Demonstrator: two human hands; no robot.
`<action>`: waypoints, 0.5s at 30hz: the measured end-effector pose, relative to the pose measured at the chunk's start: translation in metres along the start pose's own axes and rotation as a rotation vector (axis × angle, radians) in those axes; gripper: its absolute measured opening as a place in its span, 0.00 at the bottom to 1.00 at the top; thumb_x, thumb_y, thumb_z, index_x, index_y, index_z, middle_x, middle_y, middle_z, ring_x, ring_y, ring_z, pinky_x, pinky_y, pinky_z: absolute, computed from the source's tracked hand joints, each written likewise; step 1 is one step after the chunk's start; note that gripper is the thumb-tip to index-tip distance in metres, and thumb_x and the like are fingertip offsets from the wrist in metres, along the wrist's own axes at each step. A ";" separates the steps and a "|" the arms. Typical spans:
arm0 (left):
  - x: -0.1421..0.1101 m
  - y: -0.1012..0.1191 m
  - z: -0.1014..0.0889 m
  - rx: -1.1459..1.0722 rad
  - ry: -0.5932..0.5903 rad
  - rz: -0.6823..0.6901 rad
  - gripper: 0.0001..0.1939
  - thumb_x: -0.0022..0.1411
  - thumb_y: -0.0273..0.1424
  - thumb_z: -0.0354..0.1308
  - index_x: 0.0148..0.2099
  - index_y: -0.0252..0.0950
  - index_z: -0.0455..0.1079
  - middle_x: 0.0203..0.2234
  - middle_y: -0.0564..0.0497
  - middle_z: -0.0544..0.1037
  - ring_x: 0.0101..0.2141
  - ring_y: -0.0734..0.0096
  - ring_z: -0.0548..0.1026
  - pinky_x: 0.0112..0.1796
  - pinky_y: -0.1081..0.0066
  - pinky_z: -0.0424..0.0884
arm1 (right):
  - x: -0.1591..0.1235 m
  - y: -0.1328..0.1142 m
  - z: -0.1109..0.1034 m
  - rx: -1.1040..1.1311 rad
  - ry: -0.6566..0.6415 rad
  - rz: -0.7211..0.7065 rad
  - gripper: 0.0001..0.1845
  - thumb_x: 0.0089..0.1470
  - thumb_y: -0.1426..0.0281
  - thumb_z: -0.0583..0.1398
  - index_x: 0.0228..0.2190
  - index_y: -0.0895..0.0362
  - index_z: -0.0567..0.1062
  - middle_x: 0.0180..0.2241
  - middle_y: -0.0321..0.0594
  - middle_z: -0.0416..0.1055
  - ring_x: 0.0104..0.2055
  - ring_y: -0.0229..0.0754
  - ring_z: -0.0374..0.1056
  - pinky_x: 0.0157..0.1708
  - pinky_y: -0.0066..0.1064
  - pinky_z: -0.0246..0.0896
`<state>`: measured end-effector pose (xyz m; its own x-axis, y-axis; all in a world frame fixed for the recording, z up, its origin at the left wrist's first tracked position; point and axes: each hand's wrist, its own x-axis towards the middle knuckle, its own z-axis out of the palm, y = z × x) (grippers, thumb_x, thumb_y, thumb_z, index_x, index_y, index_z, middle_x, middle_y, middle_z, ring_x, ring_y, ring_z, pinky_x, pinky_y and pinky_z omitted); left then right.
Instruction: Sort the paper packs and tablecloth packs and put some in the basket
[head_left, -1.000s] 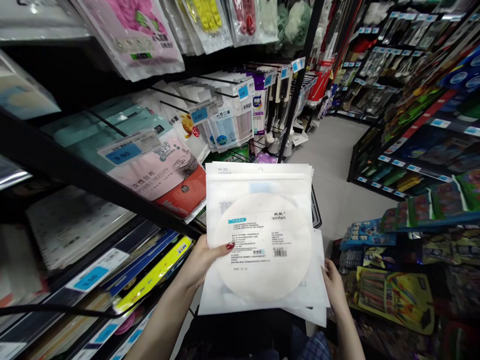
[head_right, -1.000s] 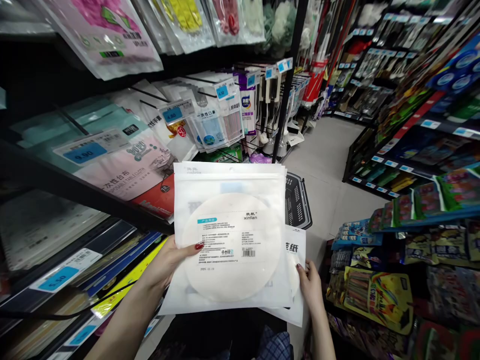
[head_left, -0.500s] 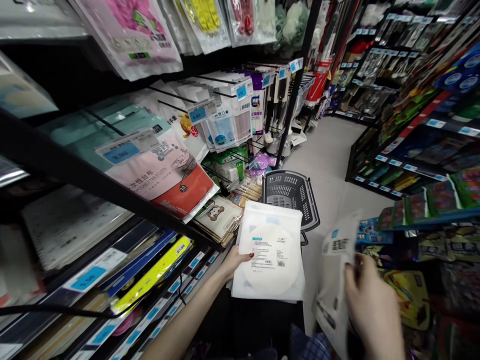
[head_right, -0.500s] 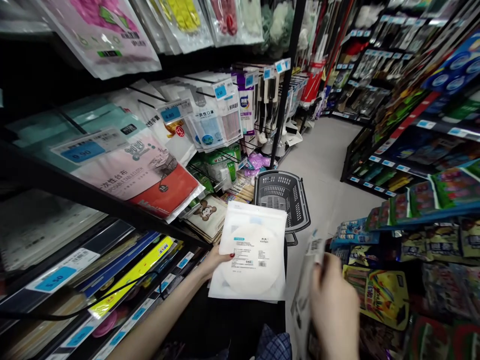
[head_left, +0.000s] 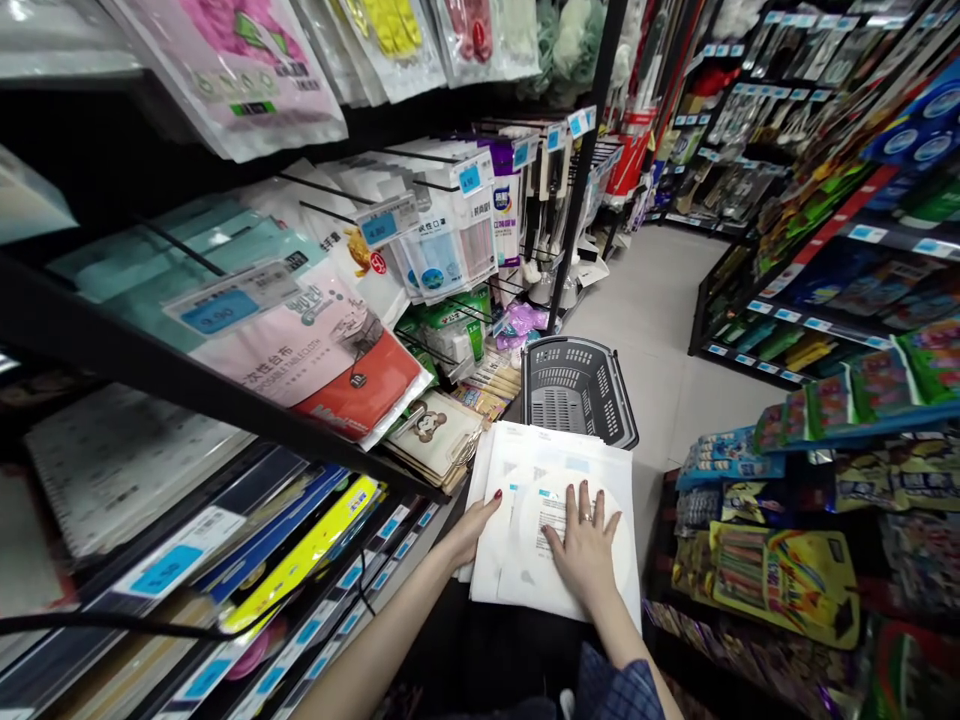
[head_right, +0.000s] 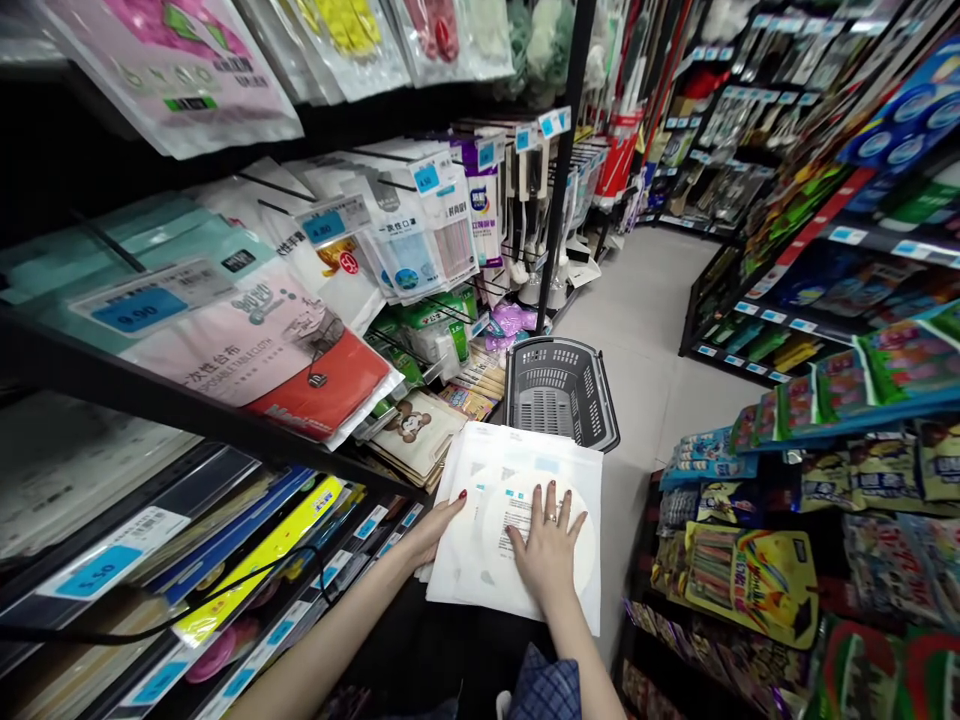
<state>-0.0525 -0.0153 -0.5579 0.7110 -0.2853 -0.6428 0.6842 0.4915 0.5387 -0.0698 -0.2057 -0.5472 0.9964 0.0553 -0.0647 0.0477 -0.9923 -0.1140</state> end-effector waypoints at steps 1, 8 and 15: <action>0.000 0.000 0.001 0.001 0.004 0.000 0.28 0.51 0.40 0.57 0.49 0.25 0.62 0.38 0.35 0.74 0.39 0.56 0.74 0.41 0.60 0.69 | -0.001 0.004 0.005 -0.002 -0.004 -0.010 0.37 0.52 0.53 0.46 0.58 0.60 0.46 0.61 0.46 0.34 0.61 0.59 0.25 0.53 0.57 0.22; -0.004 0.003 0.006 0.032 -0.041 0.019 0.27 0.51 0.36 0.58 0.51 0.27 0.62 0.43 0.35 0.72 0.42 0.55 0.71 0.44 0.59 0.67 | 0.005 -0.020 0.011 0.005 0.002 -0.132 0.36 0.52 0.54 0.46 0.58 0.57 0.45 0.61 0.43 0.31 0.61 0.57 0.22 0.54 0.53 0.21; -0.001 0.003 0.004 0.063 -0.098 0.033 0.31 0.42 0.26 0.65 0.51 0.27 0.63 0.43 0.35 0.72 0.45 0.52 0.69 0.47 0.57 0.63 | 0.008 -0.037 0.007 0.069 -0.012 -0.181 0.35 0.52 0.54 0.46 0.58 0.56 0.47 0.61 0.43 0.34 0.61 0.55 0.25 0.54 0.52 0.22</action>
<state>-0.0509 -0.0170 -0.5532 0.7436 -0.3505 -0.5694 0.6670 0.4499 0.5939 -0.0642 -0.1677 -0.5503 0.9712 0.2335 -0.0485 0.2203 -0.9563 -0.1924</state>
